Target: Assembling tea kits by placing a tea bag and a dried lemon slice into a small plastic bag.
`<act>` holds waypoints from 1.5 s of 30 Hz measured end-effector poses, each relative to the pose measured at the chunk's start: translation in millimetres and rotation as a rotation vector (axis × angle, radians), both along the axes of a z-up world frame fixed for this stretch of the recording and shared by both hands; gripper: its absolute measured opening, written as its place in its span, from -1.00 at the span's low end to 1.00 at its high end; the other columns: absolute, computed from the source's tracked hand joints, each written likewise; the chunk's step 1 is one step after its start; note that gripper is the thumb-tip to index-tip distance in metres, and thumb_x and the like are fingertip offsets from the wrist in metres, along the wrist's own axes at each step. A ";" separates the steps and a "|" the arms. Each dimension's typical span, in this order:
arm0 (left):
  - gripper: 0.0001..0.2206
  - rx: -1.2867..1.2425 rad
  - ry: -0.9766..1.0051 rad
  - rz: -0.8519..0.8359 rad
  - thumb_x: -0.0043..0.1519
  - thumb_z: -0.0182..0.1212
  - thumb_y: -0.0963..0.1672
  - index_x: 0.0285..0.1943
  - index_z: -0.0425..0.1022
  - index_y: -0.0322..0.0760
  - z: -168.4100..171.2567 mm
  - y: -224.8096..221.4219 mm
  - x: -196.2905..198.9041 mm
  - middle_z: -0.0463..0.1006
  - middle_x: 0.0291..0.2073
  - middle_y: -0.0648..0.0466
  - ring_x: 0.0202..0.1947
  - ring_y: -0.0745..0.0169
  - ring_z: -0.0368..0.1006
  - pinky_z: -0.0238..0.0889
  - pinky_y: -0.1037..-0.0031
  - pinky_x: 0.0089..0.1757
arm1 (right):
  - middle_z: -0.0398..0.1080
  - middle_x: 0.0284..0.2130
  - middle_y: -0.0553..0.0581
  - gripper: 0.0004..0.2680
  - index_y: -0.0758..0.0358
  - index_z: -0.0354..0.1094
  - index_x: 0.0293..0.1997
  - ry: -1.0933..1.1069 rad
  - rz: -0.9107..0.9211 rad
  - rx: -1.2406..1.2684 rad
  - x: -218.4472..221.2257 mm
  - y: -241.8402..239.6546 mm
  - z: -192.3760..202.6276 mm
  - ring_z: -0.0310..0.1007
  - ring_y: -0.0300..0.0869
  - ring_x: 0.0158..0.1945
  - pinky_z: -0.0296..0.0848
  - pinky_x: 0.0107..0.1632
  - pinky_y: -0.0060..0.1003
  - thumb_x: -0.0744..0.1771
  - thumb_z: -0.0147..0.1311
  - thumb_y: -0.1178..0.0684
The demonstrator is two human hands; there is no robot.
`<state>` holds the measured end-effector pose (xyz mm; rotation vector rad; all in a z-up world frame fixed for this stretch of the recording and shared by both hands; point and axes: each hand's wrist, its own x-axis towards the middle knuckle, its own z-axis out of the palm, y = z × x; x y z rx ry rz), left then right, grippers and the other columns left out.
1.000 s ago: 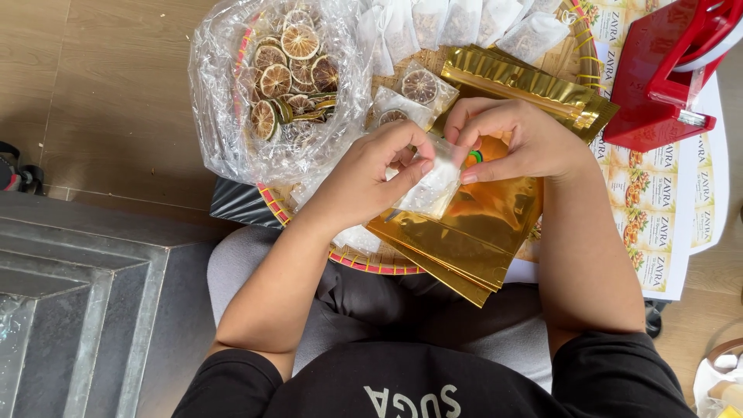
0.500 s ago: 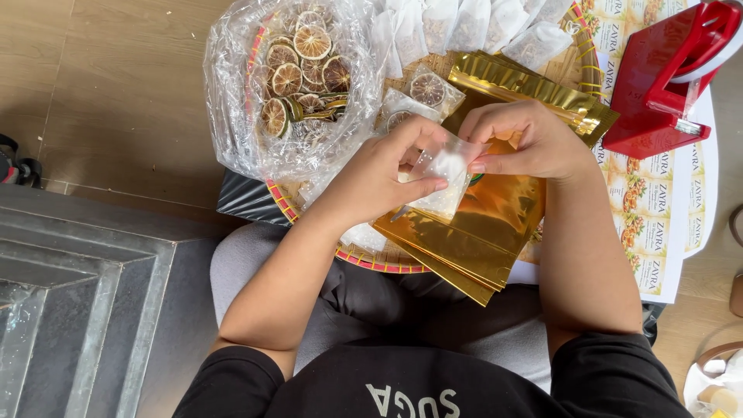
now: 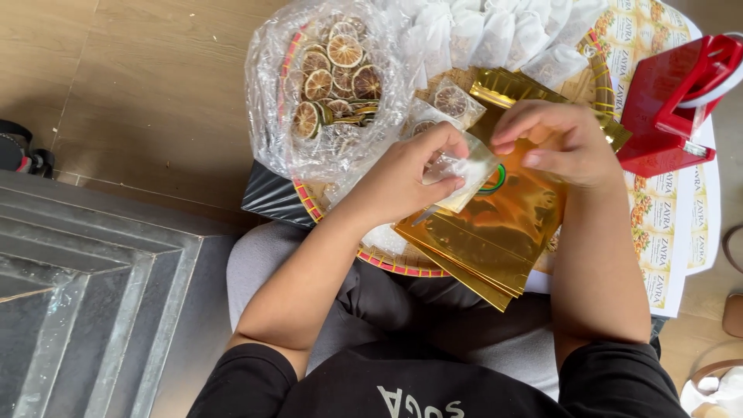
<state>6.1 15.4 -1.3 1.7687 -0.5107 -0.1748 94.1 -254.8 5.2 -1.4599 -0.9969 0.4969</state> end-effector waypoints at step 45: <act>-0.73 -0.109 -0.091 -0.420 0.17 0.18 -0.25 -0.02 0.26 -0.13 -7.7 15.6 3.2 0.43 -0.08 0.14 -0.18 0.22 0.41 0.21 0.46 -0.15 | 0.51 -0.28 0.07 -0.80 0.19 0.50 0.04 -1.023 -0.112 -0.615 38.6 177.9 56.9 0.39 -0.02 -0.47 0.33 -0.37 -0.11 0.38 0.00 0.31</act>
